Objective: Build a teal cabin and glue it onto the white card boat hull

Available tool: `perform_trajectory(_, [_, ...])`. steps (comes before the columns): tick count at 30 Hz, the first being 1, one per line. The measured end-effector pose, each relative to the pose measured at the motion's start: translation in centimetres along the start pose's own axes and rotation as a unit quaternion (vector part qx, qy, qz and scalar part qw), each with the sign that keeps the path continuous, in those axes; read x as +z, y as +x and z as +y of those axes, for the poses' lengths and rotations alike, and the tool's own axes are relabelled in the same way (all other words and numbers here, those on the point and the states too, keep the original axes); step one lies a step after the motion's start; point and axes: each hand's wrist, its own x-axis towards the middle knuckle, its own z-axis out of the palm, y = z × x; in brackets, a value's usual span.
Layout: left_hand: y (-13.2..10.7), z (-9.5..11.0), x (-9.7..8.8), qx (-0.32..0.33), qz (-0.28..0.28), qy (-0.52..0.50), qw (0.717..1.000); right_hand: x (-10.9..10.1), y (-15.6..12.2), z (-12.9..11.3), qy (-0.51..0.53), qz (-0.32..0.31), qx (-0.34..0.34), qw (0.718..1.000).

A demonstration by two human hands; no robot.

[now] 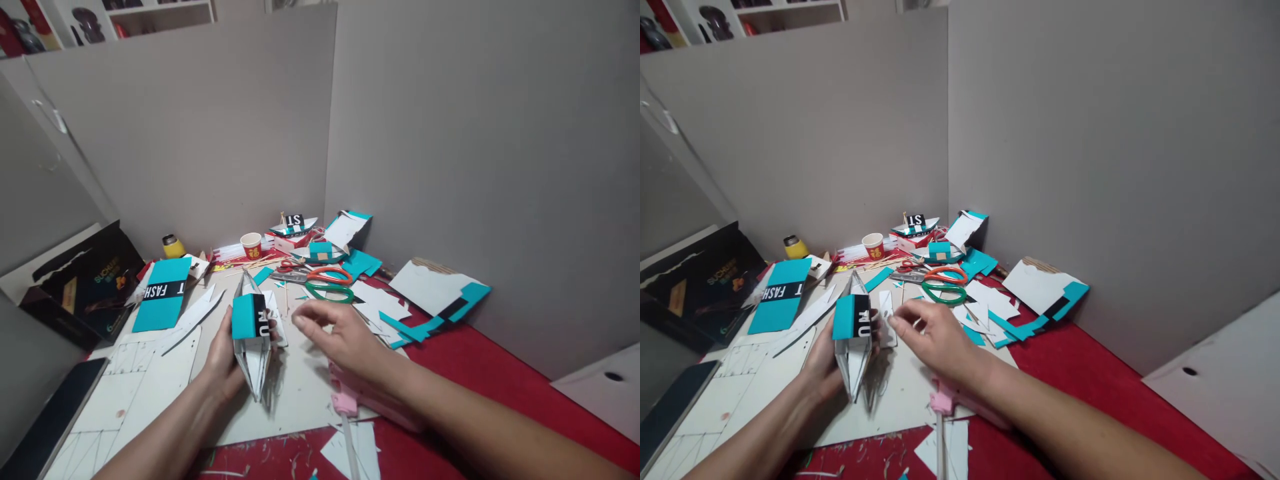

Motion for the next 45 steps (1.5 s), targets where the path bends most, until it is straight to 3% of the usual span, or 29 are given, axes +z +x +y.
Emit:
perform_trajectory(3, [0.0,-0.2,0.1,0.030,0.018,-0.004,0.999,1.1,-0.3,0.2,-0.054,-0.090,0.054,0.993])
perform_trajectory(7, [-0.2,-1.2,0.7,0.054,0.031,0.000,0.998,2.2,-0.8,0.3,-0.101,-0.138,0.082,0.982])
perform_trajectory(16, [-1.4,-2.1,2.1,0.101,0.044,0.013,0.994,1.8,-0.8,0.1,-0.150,-0.113,0.048,0.981])
perform_trajectory(21, [-2.0,0.5,2.3,0.130,-0.035,0.073,0.988,0.3,-0.7,-0.2,-0.180,-0.072,0.007,0.981])
perform_trajectory(24, [-2.8,2.4,2.3,0.220,-0.026,0.137,0.965,-0.7,-0.8,-0.4,-0.245,-0.049,-0.033,0.968])
perform_trajectory(27, [-4.4,3.6,2.6,0.374,0.017,0.231,0.898,-1.2,-1.0,-0.5,-0.324,-0.032,-0.069,0.943])
perform_trajectory(29, [-5.9,3.8,2.9,0.472,0.040,0.315,0.823,-1.2,-1.1,-0.4,-0.350,-0.036,-0.081,0.933])
perform_trajectory(31, [-7.3,3.9,3.2,0.545,0.035,0.418,0.726,-1.0,-1.1,-0.3,-0.353,-0.045,-0.090,0.930])
perform_trajectory(33, [-8.6,3.9,3.6,0.586,0.012,0.530,0.612,-0.9,-1.2,-0.3,-0.346,-0.049,-0.103,0.931])
perform_trajectory(35, [-9.4,4.0,3.9,0.595,-0.008,0.635,0.492,-0.9,-1.3,-0.4,-0.346,-0.046,-0.120,0.930])
perform_trajectory(37, [-9.7,4.1,4.1,0.586,-0.018,0.705,0.400,-0.9,-1.4,-0.5,-0.353,-0.042,-0.137,0.925])
perform_trajectory(38, [-9.7,4.2,4.2,0.579,-0.022,0.725,0.372,-0.9,-1.4,-0.5,-0.357,-0.040,-0.146,0.922])
perform_trajectory(40, [-9.5,4.2,4.1,0.570,-0.029,0.746,0.342,-1.0,-1.5,-0.6,-0.361,-0.034,-0.165,0.917])
perform_trajectory(45, [-8.4,4.3,3.4,0.537,-0.052,0.785,0.304,-0.8,-1.5,-0.5,-0.344,-0.015,-0.216,0.914])
